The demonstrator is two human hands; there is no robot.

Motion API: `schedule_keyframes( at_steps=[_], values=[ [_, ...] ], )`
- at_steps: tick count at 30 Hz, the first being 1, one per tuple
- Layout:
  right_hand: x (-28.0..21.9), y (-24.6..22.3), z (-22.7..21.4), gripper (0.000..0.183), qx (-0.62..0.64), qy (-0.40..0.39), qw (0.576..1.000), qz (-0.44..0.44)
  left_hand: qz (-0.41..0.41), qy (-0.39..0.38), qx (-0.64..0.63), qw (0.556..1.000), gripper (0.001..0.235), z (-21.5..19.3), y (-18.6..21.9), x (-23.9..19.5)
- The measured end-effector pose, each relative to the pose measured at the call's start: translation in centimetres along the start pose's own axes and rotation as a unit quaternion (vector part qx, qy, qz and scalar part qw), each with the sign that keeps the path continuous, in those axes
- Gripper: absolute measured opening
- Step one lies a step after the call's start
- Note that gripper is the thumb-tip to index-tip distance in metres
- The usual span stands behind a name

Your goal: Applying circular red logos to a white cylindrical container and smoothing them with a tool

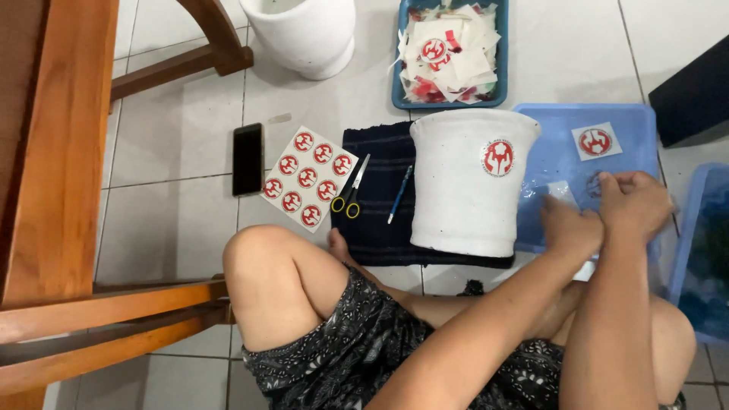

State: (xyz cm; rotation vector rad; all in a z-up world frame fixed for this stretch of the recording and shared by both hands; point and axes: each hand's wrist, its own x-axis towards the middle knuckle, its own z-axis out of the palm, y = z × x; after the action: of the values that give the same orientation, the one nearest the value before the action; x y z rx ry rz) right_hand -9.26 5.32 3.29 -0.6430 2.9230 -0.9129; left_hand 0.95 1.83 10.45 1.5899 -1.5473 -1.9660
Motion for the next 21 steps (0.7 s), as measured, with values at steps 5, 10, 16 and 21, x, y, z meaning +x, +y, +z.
schedule_keyframes(
  at_steps=[5,10,16,21],
  values=[
    [-0.3,-0.2,-1.6,0.024,-0.072,0.013,0.996,-0.043,-0.066,-0.111,0.066,0.989,0.086,-3.2,4.5,-4.3],
    [-2.0,-4.3,-5.5,0.028,-0.140,-0.091,0.986,-0.012,0.193,-0.207,0.329,0.901,0.061,-9.1,6.3,-8.6],
    [-7.1,-12.5,-13.0,0.024,-0.104,-0.119,0.982,-0.102,0.601,0.003,0.376,0.705,0.010,-19.2,7.8,-8.6],
    [-10.1,-20.2,-17.1,0.009,0.215,-0.270,0.928,-0.140,0.562,0.047,0.340,0.753,0.021,-26.9,9.2,-4.7]
  ],
)
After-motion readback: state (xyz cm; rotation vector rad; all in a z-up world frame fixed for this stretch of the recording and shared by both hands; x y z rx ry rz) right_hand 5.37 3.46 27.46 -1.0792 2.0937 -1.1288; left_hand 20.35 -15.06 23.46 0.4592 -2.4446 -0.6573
